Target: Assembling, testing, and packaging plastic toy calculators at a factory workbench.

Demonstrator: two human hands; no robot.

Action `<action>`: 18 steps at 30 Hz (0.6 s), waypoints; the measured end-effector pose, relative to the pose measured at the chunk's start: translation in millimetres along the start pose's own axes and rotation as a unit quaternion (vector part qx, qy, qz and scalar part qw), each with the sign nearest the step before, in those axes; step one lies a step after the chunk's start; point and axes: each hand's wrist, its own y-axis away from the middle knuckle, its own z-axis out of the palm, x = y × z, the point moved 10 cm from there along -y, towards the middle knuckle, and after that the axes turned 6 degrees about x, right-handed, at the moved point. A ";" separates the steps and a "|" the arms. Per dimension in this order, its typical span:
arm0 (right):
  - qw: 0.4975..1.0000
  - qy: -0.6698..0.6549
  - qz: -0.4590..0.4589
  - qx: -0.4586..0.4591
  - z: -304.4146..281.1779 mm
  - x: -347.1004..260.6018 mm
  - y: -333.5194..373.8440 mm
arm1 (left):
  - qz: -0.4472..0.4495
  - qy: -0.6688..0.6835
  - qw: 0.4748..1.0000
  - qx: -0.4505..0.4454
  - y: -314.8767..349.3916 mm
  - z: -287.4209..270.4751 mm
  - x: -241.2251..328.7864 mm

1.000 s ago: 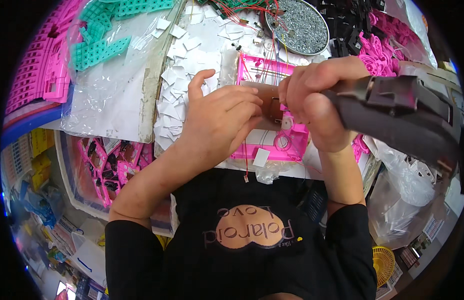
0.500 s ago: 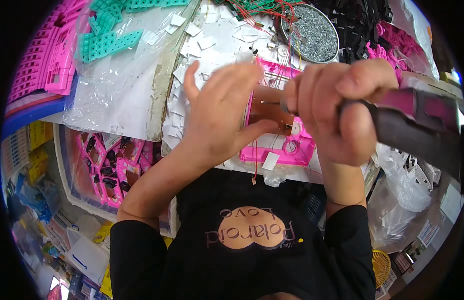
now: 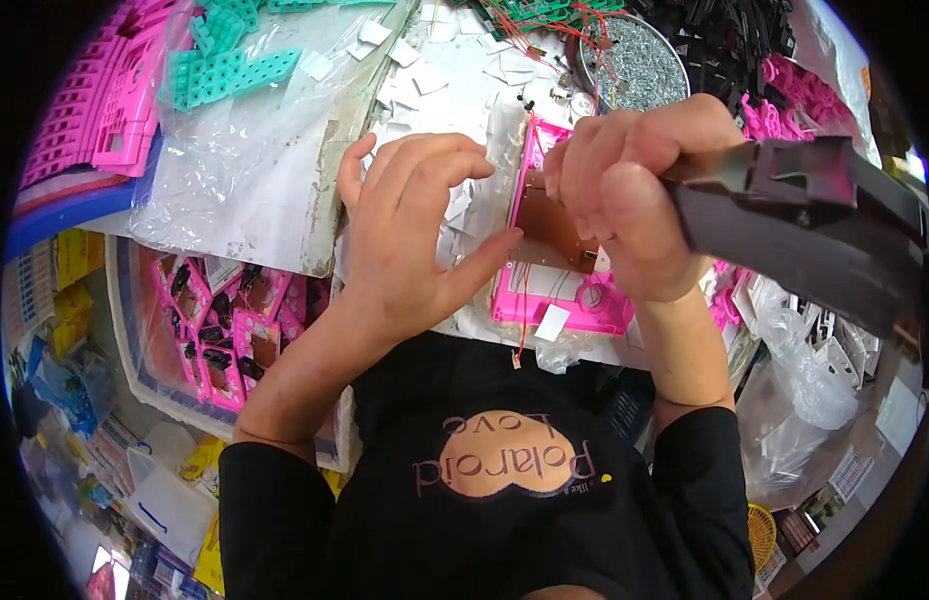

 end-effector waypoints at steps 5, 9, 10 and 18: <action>0.996 -0.087 0.005 0.015 -3.8 4.2 2.5 | -0.003 -0.004 1.000 0.003 4.9 0.2 -2.7; 0.995 -0.103 0.010 0.011 -4.8 0.8 3.9 | -0.006 0.001 1.000 -0.019 0.5 6.1 -2.2; 0.994 -0.104 0.014 0.009 -3.8 0.9 3.9 | -0.003 0.000 1.000 -0.025 -0.3 7.4 -0.9; 0.989 -0.148 0.031 -0.003 -5.7 -28.3 -1.7 | 0.014 0.003 0.999 -0.031 -9.6 27.6 11.4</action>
